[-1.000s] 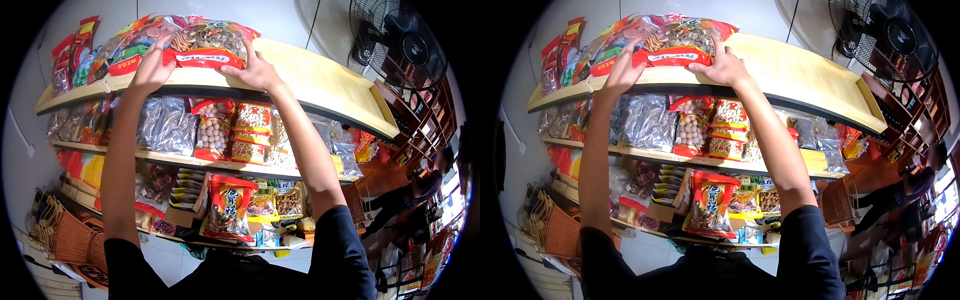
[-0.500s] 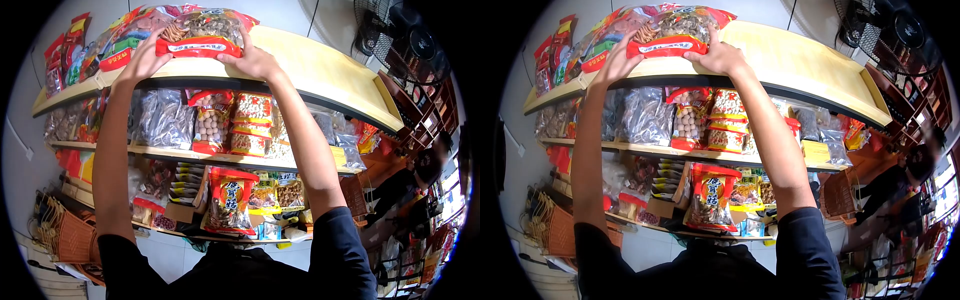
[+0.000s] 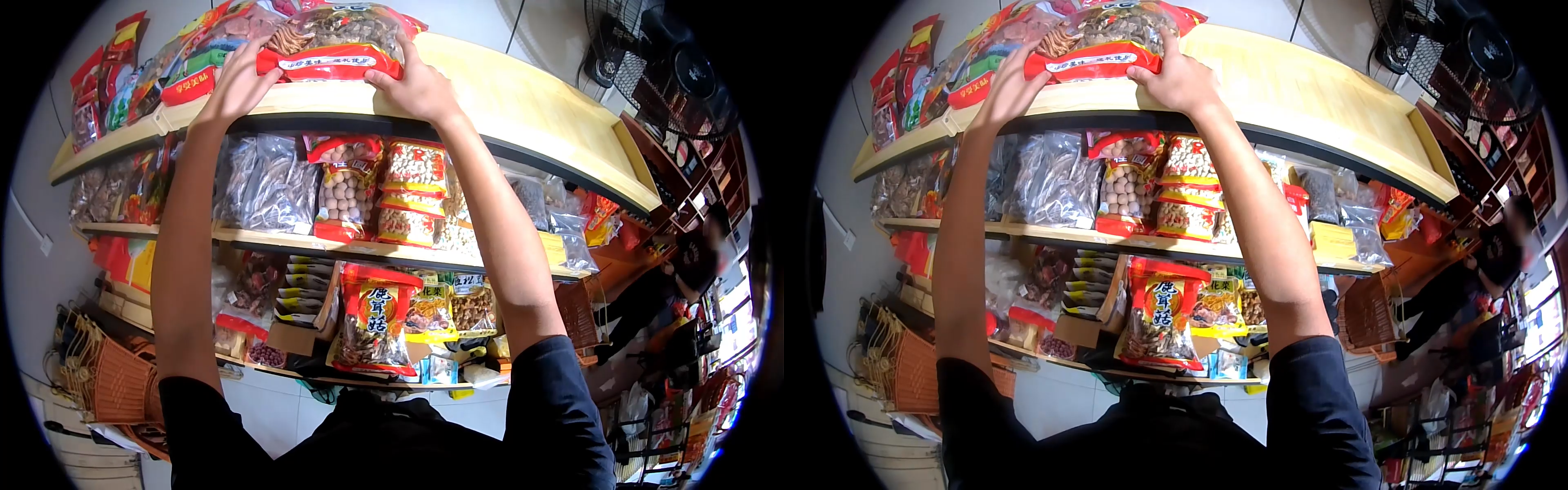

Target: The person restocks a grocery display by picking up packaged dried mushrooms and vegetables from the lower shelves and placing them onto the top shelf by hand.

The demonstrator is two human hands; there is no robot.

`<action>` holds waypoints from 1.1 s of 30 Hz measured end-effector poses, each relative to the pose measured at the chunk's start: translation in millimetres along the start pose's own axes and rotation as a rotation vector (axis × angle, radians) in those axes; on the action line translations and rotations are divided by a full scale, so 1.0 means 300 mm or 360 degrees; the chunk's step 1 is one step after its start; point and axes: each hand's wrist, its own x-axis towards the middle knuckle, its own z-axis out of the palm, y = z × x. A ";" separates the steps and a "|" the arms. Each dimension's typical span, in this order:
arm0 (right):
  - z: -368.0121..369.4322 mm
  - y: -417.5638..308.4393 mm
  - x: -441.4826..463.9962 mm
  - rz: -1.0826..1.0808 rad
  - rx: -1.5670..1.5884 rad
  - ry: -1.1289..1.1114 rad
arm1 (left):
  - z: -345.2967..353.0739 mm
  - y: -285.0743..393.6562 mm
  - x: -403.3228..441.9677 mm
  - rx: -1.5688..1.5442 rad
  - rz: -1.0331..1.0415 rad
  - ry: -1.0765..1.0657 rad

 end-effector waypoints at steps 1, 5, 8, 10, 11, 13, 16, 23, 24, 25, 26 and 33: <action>-0.006 -0.005 -0.005 0.0002 0.0001 0.0001 | -0.001 0.001 0.005 -0.0042 -0.0008 -0.0029; -0.014 -0.007 -0.017 0.0014 0.0068 0.0077 | -0.002 0.026 0.014 -0.0100 -0.0075 -0.0061; -0.022 0.000 -0.015 0.0029 0.0167 0.0098 | -0.009 0.047 0.016 -0.0126 -0.0119 -0.0089; -0.024 0.012 -0.013 0.0063 0.0223 0.0077 | -0.009 0.062 0.018 -0.0193 -0.0088 -0.0043; -0.021 0.021 -0.009 0.0067 0.0368 0.0082 | -0.010 0.068 0.020 -0.0258 -0.0063 0.0005; 0.000 0.055 0.010 0.0073 0.0506 0.0093 | -0.014 0.079 0.024 -0.0289 -0.0069 0.0000; -0.007 0.079 0.027 0.0009 0.0967 0.0106 | -0.017 0.097 0.025 -0.0393 -0.0147 -0.0060; -0.162 0.026 -0.021 0.0223 0.1228 0.0053 | -0.062 0.134 0.023 -0.1272 -0.0613 -0.0242; -0.178 0.027 -0.023 0.0218 0.1220 0.0052 | -0.077 0.146 0.022 -0.1666 -0.0760 -0.0220; -0.212 0.009 -0.033 0.0239 0.1145 0.0067 | 0.000 -0.025 -0.008 -0.1879 -0.0210 -0.0327; -0.235 0.007 -0.039 0.0262 0.1069 0.0081 | -0.022 0.014 0.019 -0.1888 -0.0211 -0.0321; -0.336 0.112 -0.029 0.0240 0.0914 -0.0238 | -0.007 0.107 0.137 -0.2133 -0.1168 -0.0527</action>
